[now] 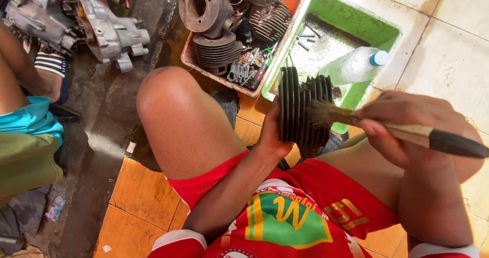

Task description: Cleaning motorcycle engine cylinders and heads using a brush and solvent in a plastic tray

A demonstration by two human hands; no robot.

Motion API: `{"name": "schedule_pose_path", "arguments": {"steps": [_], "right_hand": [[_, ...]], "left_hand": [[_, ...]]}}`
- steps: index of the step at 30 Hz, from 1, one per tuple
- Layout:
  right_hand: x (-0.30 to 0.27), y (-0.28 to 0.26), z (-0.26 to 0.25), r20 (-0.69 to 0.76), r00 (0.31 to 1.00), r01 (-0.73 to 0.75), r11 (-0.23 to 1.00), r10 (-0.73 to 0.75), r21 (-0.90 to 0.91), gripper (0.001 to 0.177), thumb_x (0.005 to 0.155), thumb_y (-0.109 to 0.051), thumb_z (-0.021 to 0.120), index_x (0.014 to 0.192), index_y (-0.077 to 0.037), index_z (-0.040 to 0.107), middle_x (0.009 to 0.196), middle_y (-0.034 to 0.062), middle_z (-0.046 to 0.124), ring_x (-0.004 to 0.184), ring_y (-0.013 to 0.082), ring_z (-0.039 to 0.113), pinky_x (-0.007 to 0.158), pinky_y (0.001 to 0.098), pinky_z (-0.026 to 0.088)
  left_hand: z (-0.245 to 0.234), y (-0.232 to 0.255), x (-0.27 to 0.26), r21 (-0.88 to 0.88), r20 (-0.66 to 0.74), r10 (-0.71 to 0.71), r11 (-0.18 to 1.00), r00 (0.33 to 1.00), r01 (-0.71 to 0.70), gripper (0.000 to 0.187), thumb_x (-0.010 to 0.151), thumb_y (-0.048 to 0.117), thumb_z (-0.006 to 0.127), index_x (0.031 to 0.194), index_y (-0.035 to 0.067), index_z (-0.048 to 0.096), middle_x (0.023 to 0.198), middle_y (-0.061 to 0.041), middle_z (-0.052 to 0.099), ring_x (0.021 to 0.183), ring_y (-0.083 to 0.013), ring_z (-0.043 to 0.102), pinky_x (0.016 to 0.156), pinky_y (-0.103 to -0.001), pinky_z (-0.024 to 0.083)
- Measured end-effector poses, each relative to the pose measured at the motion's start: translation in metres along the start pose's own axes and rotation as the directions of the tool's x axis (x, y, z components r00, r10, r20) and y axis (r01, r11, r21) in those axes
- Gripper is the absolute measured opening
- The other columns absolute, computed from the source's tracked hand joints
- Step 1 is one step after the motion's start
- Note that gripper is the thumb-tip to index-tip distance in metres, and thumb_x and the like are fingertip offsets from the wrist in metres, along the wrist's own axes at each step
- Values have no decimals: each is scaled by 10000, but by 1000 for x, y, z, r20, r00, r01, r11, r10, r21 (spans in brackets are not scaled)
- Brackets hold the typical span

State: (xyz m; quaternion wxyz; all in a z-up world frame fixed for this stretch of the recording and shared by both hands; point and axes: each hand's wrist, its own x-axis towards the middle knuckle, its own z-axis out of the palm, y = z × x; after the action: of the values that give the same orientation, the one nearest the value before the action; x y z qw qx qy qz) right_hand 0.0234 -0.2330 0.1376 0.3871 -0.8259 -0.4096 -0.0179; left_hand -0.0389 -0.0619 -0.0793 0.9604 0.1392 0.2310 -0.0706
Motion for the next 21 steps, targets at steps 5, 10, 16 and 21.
{"name": "schedule_pose_path", "arguments": {"steps": [5, 10, 16, 21], "right_hand": [[9, -1, 2, -58, 998, 17, 1000, -17, -1, 145, 891, 56, 766, 891, 104, 629, 842, 215, 712, 691, 297, 682, 645, 346, 539], [10, -1, 17, 134, 984, 81, 965, -117, 249, 126, 747, -16, 764, 779, -20, 642, 640, 67, 646, 506, 194, 564, 520, 279, 447], [7, -2, 23, 30, 994, 104, 994, -105, 28, 178, 903, 47, 748, 936, 20, 575, 789, 152, 683, 641, 280, 629, 609, 344, 474], [20, -13, 32, 89, 973, 183, 950, -211, 253, 136, 801, -21, 745, 786, -34, 610, 637, 63, 654, 486, 165, 562, 483, 273, 440]], "left_hand": [[-4, -1, -5, -57, 4, 6, 998, 1000, -6, 254, 1099, 263, 484, 1277, 165, 636, 1110, 31, 684, 927, -56, 617, 782, -230, 471], [1, 12, -18, -8, 7, 75, 997, 997, -75, 316, 1027, 159, 531, 1334, 139, 602, 1012, 13, 670, 821, -58, 577, 699, -232, 426], [-20, 9, -25, -87, -52, 21, 996, 998, -26, 272, 1073, 262, 515, 1280, 145, 648, 1097, 21, 684, 925, -60, 618, 786, -239, 459], [-21, 11, -34, -72, -115, 87, 993, 990, -96, 294, 1044, 213, 525, 1315, 166, 630, 1058, 19, 674, 885, -61, 601, 757, -235, 450]]}}
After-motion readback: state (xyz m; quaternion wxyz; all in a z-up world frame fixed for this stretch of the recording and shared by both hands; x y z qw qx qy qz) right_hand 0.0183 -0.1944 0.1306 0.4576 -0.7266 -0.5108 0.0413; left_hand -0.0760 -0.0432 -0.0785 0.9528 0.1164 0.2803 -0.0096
